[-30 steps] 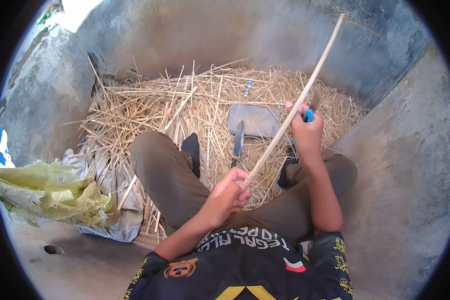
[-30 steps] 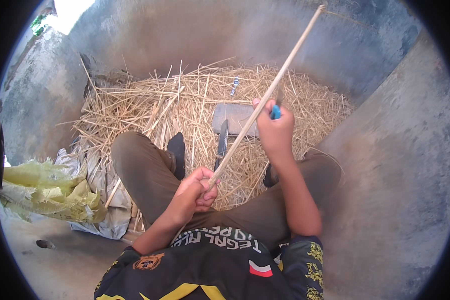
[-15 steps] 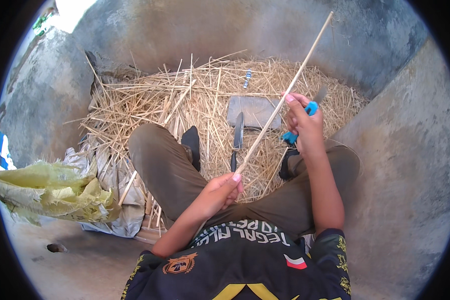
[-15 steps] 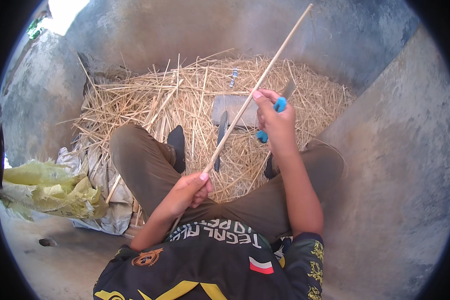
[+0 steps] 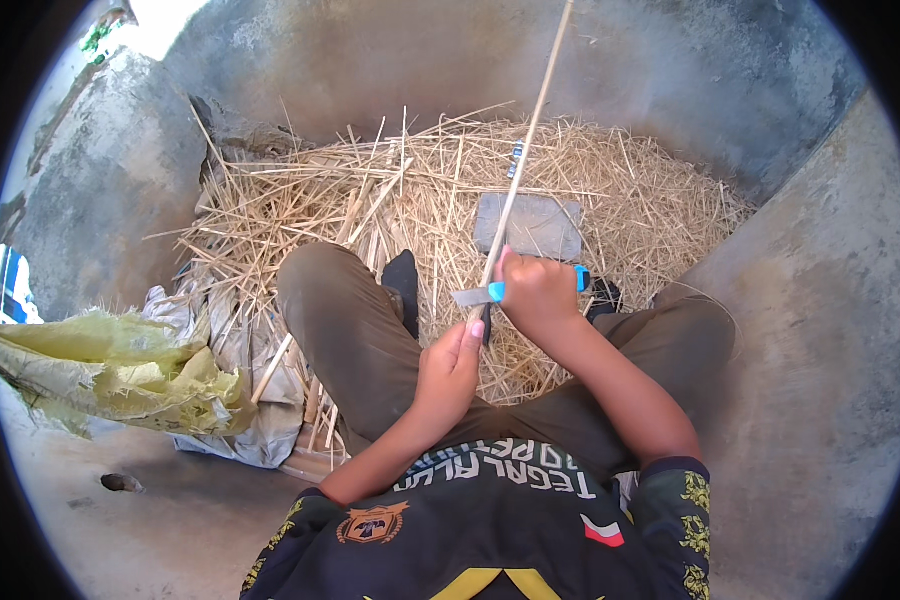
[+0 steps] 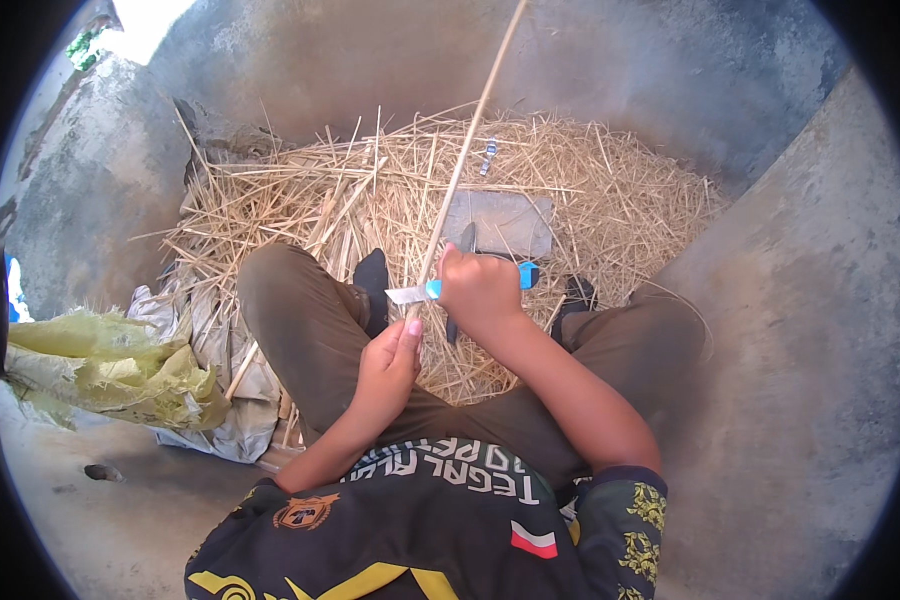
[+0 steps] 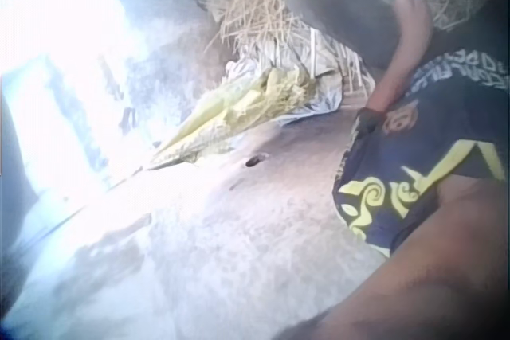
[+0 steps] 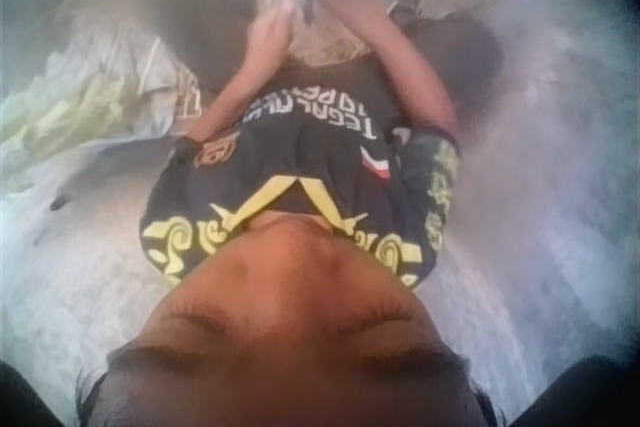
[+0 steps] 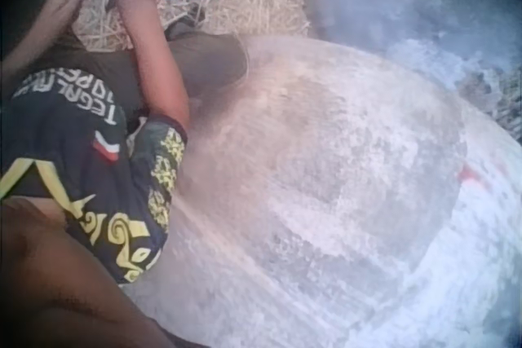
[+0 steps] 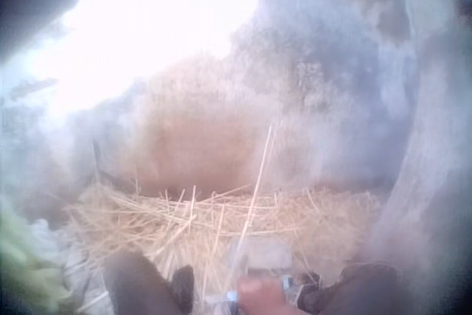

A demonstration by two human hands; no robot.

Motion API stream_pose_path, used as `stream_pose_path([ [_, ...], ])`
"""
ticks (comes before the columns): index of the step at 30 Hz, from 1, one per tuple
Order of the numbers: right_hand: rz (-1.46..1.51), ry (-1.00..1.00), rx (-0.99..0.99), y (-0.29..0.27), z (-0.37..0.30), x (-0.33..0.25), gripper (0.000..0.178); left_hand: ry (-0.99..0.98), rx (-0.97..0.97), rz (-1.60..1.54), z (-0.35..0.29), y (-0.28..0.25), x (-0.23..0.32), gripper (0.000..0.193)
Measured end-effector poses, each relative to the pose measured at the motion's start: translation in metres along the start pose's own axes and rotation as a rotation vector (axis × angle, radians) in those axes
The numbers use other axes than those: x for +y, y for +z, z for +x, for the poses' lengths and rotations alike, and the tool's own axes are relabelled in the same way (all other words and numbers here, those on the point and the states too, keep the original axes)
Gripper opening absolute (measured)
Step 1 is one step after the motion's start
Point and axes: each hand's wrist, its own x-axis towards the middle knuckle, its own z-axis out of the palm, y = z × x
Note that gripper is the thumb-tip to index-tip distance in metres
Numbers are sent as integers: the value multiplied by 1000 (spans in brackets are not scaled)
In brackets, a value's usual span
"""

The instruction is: The person sits cross-legged on straw and uses a large knife to shave and sharpen a long wooden stick. They repeatedly scrape the blade along the stick's length to remove bark and smooth the surface, then switch to a smaller blue utility knife to refine the tip.

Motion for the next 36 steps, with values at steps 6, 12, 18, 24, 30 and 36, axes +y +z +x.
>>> stream_pose_path([
  [6, -62, -14, 31, 21, 5, 5, 31, 34, 79, 117, 5, 2, 0, 38],
  [12, -77, 58, 58, 22, 12, 17, 29, 72, 119, 135, 4, 9, 10, 37],
  [18, -102, 58, 110, 20, 23, 25, 30, 79, 97, 154, 5, 9, 5, 37],
  [24, -135, -1, 172, 26, 40, 28, 29, 49, 106, 130, 5, 3, 19, 38],
  [30, -282, 492, -155, 21, 100, 98, 14, 63, 17, 173, -13, 2, 18, 34],
  [36, -466, 761, -10, -81, 131, 269, 22, 44, -188, 252, -54, -22, 17, 29],
])
